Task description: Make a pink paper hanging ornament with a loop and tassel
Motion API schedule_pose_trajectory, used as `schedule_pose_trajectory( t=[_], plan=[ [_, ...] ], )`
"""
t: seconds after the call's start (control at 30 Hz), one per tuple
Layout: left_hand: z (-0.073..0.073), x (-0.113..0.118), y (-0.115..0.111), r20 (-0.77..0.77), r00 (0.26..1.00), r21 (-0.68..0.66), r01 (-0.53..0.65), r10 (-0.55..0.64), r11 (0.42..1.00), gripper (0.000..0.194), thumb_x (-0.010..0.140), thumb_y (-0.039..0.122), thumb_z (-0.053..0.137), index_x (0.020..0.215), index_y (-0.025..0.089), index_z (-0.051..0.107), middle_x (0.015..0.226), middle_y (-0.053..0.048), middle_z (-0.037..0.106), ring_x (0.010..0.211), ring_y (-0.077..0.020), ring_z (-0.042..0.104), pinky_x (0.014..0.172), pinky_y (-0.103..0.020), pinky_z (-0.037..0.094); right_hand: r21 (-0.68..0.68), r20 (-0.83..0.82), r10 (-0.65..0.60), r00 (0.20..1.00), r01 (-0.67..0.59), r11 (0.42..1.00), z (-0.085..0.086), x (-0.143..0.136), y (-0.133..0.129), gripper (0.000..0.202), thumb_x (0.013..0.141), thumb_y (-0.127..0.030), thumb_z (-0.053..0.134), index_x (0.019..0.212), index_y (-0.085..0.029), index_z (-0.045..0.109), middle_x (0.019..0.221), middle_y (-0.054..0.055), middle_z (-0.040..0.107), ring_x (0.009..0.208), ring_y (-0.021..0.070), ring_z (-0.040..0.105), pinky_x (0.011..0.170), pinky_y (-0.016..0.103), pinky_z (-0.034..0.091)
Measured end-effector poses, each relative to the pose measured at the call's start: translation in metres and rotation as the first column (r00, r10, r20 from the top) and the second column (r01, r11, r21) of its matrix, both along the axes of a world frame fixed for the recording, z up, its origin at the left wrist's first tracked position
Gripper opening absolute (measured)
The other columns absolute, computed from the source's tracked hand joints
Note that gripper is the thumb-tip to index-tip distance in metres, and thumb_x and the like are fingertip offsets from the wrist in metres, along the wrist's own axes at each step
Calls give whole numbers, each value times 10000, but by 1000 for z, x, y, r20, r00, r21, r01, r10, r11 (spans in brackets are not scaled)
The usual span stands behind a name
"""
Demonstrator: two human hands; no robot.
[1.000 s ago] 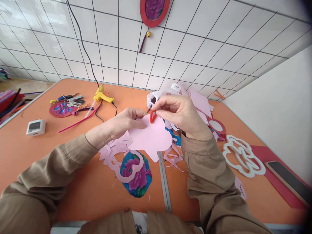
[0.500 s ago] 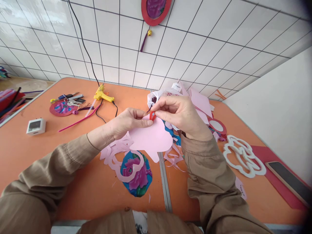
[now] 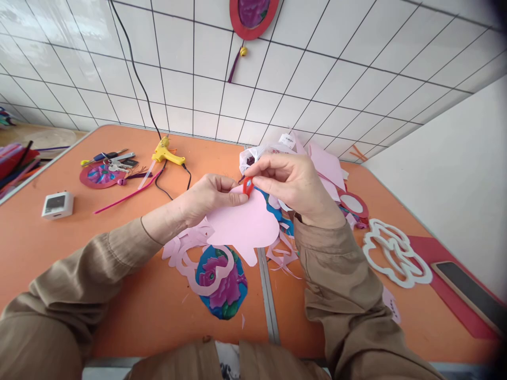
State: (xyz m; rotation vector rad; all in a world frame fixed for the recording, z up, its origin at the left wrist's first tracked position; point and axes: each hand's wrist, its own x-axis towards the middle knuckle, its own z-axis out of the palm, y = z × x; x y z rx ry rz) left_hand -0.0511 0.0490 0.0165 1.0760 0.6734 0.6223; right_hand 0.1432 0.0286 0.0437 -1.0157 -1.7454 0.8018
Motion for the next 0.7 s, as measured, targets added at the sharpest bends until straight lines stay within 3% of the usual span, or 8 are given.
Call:
schedule_pose_trajectory(
  t=[0.47,0.7],
  plan=[
    [3,1,-2,-29,998,47,-54,55,997,451,494,373,1039,620,135,677,541,14,632,435,-86,549,387,-195,387,24,-42,-60,997,61,998,-4,-6,3,71,770,-177,744,819,-202,788,844,28,779,768,169,735,672,296,601],
    [0,0,2,-41,996,87,-73,76,994,408,551,371,998,624,137,671,551,5,632,434,-97,561,384,-206,397,37,-75,-23,997,26,999,-8,-7,6,80,782,-163,738,841,-193,784,863,30,790,795,169,752,727,300,621]
  ],
)
